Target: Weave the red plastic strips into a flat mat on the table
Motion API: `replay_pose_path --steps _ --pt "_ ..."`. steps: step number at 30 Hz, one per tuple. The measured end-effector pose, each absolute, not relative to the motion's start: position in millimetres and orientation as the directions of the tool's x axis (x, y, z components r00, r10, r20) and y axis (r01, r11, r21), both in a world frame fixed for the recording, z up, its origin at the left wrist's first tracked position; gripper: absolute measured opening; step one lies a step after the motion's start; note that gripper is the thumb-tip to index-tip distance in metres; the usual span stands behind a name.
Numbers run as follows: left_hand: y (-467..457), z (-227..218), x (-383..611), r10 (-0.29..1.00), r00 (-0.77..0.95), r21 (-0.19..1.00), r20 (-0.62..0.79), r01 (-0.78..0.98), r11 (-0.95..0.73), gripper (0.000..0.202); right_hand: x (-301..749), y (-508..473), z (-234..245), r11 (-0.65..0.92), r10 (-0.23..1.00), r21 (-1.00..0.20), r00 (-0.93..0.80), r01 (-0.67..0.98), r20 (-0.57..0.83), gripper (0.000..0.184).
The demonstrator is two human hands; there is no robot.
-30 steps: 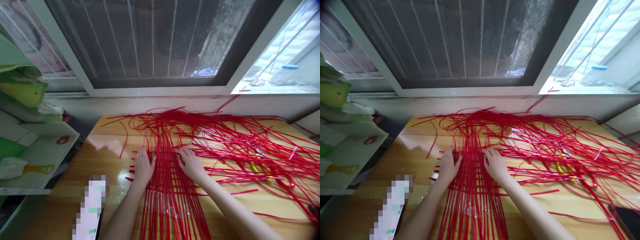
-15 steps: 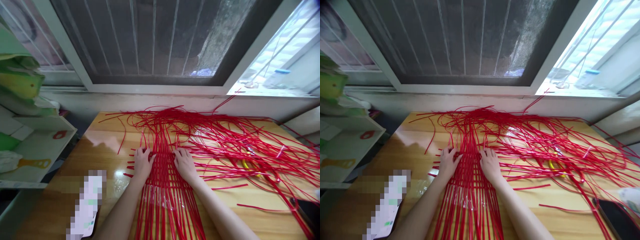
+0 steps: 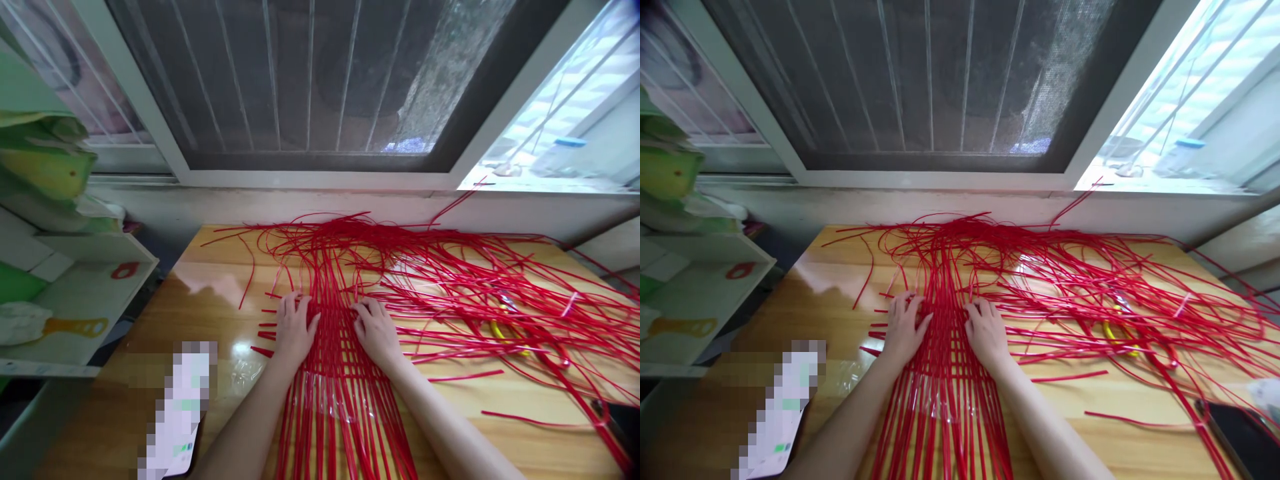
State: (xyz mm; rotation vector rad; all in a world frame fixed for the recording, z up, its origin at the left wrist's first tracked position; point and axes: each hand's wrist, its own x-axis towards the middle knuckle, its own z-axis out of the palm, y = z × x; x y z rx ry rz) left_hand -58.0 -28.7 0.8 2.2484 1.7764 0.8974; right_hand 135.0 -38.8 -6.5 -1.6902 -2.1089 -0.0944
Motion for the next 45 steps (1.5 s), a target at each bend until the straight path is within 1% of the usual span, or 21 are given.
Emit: replay_pose_path --steps 2,5,11,18,21,24,27,29,31,34,36,38,42,45 --pt "-28.7 2.1 -58.1 0.917 0.213 0.443 0.336 0.823 -0.354 0.032 134.5 -38.7 -6.2 0.265 0.911 -0.229 -0.165 0.936 0.378 0.025" --pt "-28.9 2.6 -56.2 0.923 0.256 0.438 0.287 0.822 -0.364 0.032 132.7 -38.5 -6.6 0.265 0.909 -0.232 -0.162 0.936 0.383 0.025" --pt "-29.8 1.9 -53.3 0.949 0.214 0.408 0.23 0.864 -0.294 0.029 129.7 -38.6 -6.7 0.225 0.926 -0.175 -0.154 0.959 0.345 0.023" --pt "-29.3 0.9 -54.5 0.966 0.181 0.456 0.183 0.855 -0.246 0.024 129.8 -38.5 -6.6 0.227 0.928 -0.178 -0.157 0.958 0.338 0.022" --pt "-30.1 -0.6 -55.2 0.963 0.175 0.476 0.206 0.842 -0.255 0.026 129.6 -39.0 -8.5 0.222 0.927 -0.195 -0.145 0.955 0.346 0.023" --pt "-29.5 0.1 -56.8 0.95 0.162 0.501 0.266 0.819 -0.28 0.027 129.8 -38.8 -10.0 0.236 0.918 -0.229 -0.139 0.945 0.372 0.027" --pt "-28.0 5.9 -57.8 0.931 0.19 0.503 0.312 0.798 -0.332 0.022 130.8 -38.8 -6.6 0.269 0.906 -0.264 -0.151 0.926 0.395 0.026" --pt "-29.0 11.5 -57.4 0.916 0.258 0.489 0.308 0.783 -0.385 0.017 131.7 -41.0 -0.5 0.297 0.903 -0.292 -0.167 0.909 0.397 0.023" --pt "-33.6 16.2 -56.2 0.901 0.335 0.473 0.275 0.769 -0.43 0.016 132.5 -47.2 7.5 0.327 0.909 -0.324 -0.201 0.888 0.366 0.022" --pt "-47.0 17.5 -55.1 0.901 0.38 0.438 0.211 0.787 -0.435 0.025 132.3 -63.4 16.3 0.344 0.927 -0.348 -0.258 0.872 0.272 0.029" --pt "-57.0 14.3 -55.6 0.912 0.362 0.403 0.192 0.819 -0.409 0.036 130.5 -75.2 16.5 0.339 0.933 -0.325 -0.271 0.883 0.237 0.036" --pt "-64.7 9.6 -56.7 0.923 0.333 0.371 0.194 0.846 -0.383 0.042 127.1 -84.2 12.2 0.325 0.935 -0.292 -0.258 0.9 0.245 0.04" --pt "-69.2 3.1 -59.3 0.932 0.299 0.357 0.203 0.864 -0.355 0.044 118.2 -88.8 -0.5 0.242 0.935 -0.215 -0.168 0.946 0.312 0.039" --pt "-67.6 1.8 -60.7 0.934 0.294 0.373 0.204 0.858 -0.352 0.043 114.9 -86.2 -4.8 0.211 0.935 -0.171 -0.148 0.962 0.323 0.037"
